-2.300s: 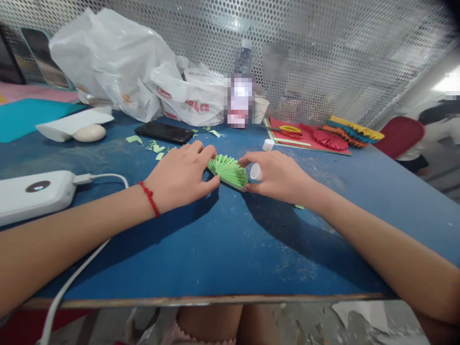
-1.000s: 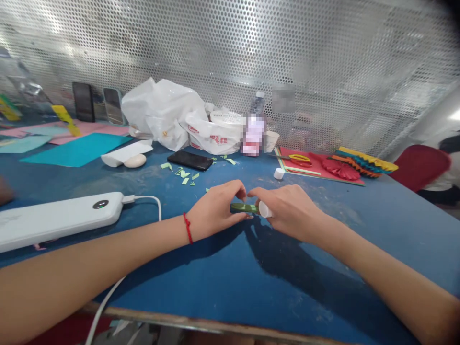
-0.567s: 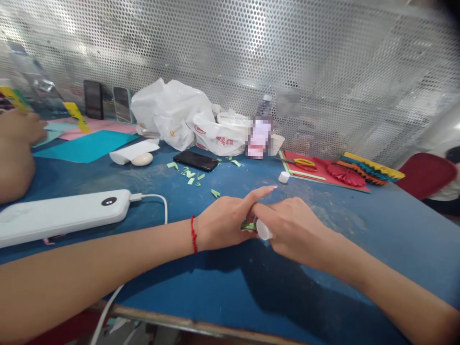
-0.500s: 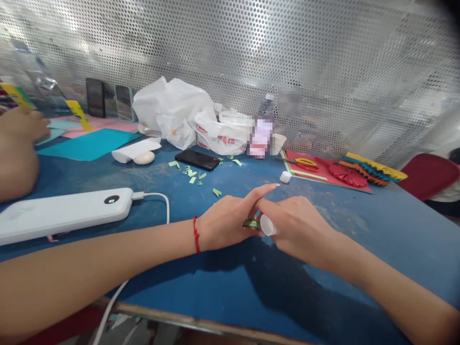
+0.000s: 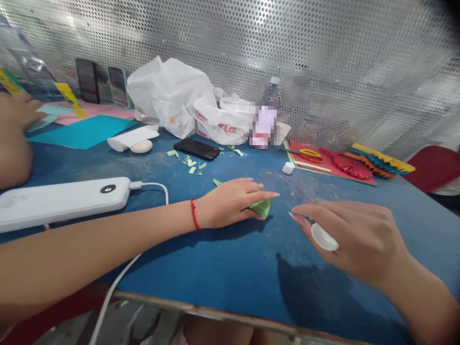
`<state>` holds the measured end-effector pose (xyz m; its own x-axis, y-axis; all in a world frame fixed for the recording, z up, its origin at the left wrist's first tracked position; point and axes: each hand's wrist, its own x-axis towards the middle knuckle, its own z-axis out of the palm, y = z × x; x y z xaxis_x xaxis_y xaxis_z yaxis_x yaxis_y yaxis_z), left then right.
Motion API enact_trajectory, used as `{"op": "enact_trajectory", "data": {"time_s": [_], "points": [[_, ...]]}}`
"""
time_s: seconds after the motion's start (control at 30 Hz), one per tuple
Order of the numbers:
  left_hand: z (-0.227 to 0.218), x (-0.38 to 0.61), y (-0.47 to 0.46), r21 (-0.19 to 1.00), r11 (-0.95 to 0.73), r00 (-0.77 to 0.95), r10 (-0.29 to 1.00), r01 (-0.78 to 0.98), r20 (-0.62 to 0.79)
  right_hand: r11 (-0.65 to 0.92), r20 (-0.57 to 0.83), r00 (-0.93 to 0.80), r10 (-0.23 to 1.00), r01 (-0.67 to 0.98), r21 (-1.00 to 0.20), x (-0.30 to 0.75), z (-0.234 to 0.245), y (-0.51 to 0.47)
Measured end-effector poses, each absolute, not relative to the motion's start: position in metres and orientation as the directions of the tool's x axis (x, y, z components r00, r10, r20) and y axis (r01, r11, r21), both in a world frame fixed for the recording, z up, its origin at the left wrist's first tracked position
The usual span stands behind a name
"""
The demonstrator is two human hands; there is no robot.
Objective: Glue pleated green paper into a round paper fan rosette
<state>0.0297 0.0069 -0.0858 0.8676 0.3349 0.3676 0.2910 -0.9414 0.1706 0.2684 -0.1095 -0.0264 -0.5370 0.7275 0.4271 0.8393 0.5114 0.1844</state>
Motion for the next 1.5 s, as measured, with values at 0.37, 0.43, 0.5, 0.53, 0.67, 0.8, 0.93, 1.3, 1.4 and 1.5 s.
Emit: {"op": "enact_trajectory", "data": {"time_s": [0.37, 0.43, 0.5, 0.53, 0.67, 0.8, 0.93, 1.3, 1.4, 1.5], "points": [[-0.073, 0.024, 0.003, 0.066, -0.973, 0.805, 0.221, 0.222, 0.55, 0.456, 0.458, -0.503, 0.733, 0.863, 0.218, 0.274, -0.04, -0.09], [-0.073, 0.024, 0.003, 0.019, -0.981, 0.815, 0.171, 0.193, 0.554, 0.502, 0.293, -0.522, 0.801, 0.852, 0.146, 0.273, -0.039, -0.091], [-0.073, 0.024, 0.003, 0.013, -0.984, 0.84, 0.158, 0.177, 0.518, 0.532, 0.107, -0.54, 0.835, 0.841, 0.097, 0.271, -0.036, -0.093], [-0.074, 0.025, 0.004, 0.022, -0.984, 0.854, 0.165, 0.177, 0.493, 0.535, 0.039, -0.54, 0.841, 0.84, 0.089, 0.271, -0.035, -0.094], [-0.075, 0.026, 0.004, 0.092, -0.974, 0.89, 0.226, 0.206, 0.395, 0.515, -0.034, -0.515, 0.856, 0.847, 0.132, 0.27, -0.033, -0.096], [-0.075, 0.027, 0.003, 0.107, -0.975, 0.896, 0.223, 0.197, 0.383, 0.49, -0.025, -0.493, 0.87, 0.857, 0.157, 0.273, -0.036, -0.094], [-0.073, 0.028, 0.003, 0.068, -0.982, 0.899, 0.189, 0.176, 0.395, 0.462, -0.029, -0.467, 0.884, 0.862, 0.208, 0.273, -0.037, -0.092], [-0.079, 0.028, 0.009, 0.184, -0.976, 0.889, 0.184, 0.115, 0.419, 0.339, -0.012, -0.354, 0.935, 0.885, 0.32, 0.271, -0.035, -0.094], [-0.08, 0.027, 0.009, 0.239, -0.966, 0.884, 0.196, 0.1, 0.424, 0.273, 0.061, -0.309, 0.949, 0.904, 0.328, 0.275, -0.03, -0.092], [-0.08, 0.026, 0.009, 0.266, -0.959, 0.87, 0.214, 0.1, 0.444, 0.089, 0.167, -0.152, 0.974, 0.938, 0.335, 0.289, -0.019, -0.091]]}}
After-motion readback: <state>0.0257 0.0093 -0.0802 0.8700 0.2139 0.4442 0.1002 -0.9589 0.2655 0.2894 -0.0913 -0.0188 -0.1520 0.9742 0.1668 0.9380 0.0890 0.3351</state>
